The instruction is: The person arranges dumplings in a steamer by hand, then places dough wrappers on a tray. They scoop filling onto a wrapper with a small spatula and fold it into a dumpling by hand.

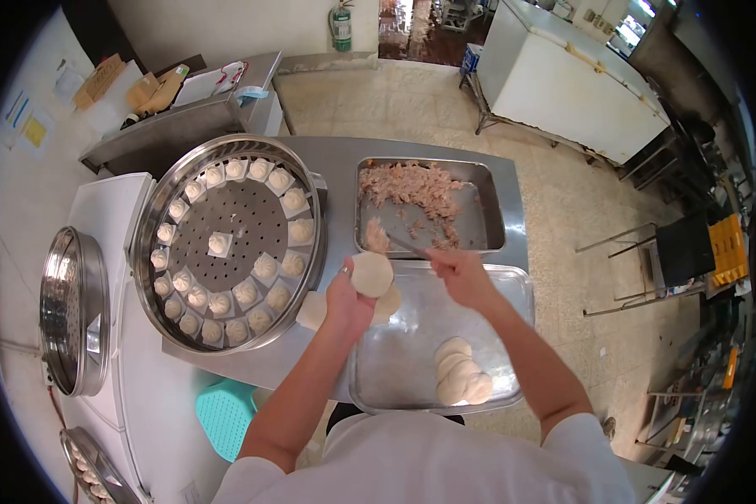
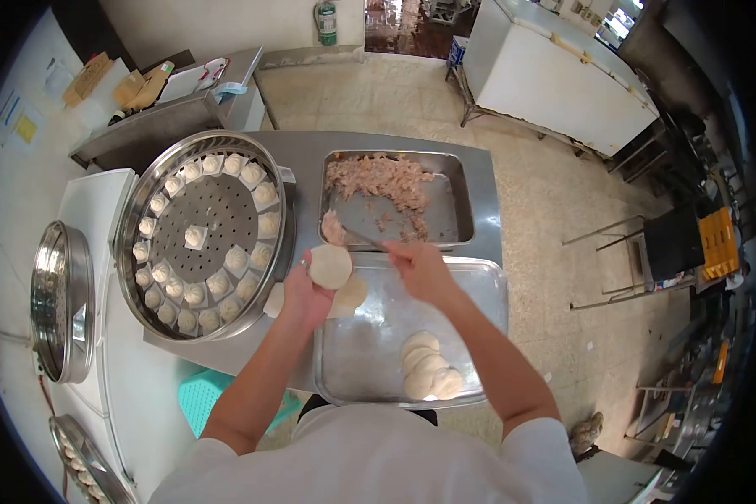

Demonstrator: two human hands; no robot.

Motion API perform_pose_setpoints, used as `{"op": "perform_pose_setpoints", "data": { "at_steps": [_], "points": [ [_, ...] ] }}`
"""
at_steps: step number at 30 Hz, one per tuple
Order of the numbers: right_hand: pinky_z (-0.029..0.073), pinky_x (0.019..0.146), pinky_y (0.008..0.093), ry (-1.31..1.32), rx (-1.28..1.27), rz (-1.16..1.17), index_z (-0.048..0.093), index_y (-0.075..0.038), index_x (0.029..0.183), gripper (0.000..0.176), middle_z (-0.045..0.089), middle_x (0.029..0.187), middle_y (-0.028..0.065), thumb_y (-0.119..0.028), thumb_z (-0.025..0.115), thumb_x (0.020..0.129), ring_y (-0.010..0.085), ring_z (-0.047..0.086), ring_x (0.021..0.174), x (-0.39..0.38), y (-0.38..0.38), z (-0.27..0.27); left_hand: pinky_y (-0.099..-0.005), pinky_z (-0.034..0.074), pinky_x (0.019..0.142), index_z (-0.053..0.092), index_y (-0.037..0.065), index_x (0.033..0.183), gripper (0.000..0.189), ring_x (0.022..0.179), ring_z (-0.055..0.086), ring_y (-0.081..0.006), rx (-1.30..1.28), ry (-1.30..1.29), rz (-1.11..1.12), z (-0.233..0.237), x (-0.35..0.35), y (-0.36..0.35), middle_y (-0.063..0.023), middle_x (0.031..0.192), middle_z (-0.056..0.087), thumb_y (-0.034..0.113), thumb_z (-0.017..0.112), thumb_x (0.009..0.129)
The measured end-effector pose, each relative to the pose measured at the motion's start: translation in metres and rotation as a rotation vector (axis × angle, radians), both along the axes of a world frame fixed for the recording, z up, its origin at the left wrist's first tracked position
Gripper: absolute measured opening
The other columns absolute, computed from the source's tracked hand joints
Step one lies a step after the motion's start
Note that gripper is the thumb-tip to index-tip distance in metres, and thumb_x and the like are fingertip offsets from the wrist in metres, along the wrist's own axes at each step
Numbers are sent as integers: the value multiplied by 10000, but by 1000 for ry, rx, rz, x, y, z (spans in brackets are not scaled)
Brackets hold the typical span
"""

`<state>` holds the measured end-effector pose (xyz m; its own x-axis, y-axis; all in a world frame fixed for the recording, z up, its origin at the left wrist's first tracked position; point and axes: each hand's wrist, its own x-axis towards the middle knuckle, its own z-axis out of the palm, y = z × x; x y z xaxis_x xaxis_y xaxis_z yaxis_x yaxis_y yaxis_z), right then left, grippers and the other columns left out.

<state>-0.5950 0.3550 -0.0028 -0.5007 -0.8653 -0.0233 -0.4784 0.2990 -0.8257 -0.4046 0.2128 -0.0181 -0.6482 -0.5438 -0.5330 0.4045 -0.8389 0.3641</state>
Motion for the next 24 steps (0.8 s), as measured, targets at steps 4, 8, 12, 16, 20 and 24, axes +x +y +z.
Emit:
{"op": "perform_pose_setpoints", "data": {
  "at_steps": [4,8,12,16,20,24],
  "points": [
    [517,684,418,463,-94,-44,714,-225,1300,504,579,855,105,9,635,861,303,609,799,47,29,-6,-558,492,1081,511,-3,1271,433,1231,598,-383,77,78,51,10,-31,-4,-193,1279,611,336,275,1141],
    [510,661,415,532,-47,-132,718,-249,1288,531,563,867,84,10,651,829,286,597,815,54,55,3,-526,555,984,505,63,1225,326,1146,647,-362,90,86,119,-23,-34,-14,-154,1205,619,331,344,1134],
    [507,650,407,597,-148,-130,729,-245,1268,507,558,857,74,-7,661,826,273,596,809,60,47,31,-524,562,969,505,77,1242,326,1098,649,-356,35,18,87,-5,-34,-5,-128,1207,611,340,345,1133],
    [511,637,401,700,-87,-67,742,-234,1241,456,562,828,65,-19,674,844,262,600,780,56,46,23,-508,565,958,515,64,1235,346,1067,650,-348,30,56,63,4,-34,0,-120,1196,615,351,352,1132],
    [522,643,404,524,-59,-122,735,-236,1250,466,565,819,63,-10,664,849,272,607,769,54,54,24,-488,558,965,506,31,1245,341,1063,652,-365,1,35,97,-3,-30,-10,-152,1150,631,331,398,1123],
    [537,672,427,474,24,-36,731,-228,1254,462,587,839,72,-13,635,857,296,629,804,55,40,24,-478,563,966,524,20,1239,261,1073,662,-353,-25,83,34,-7,-33,-13,-175,1133,645,232,502,1090]
  ]
}}
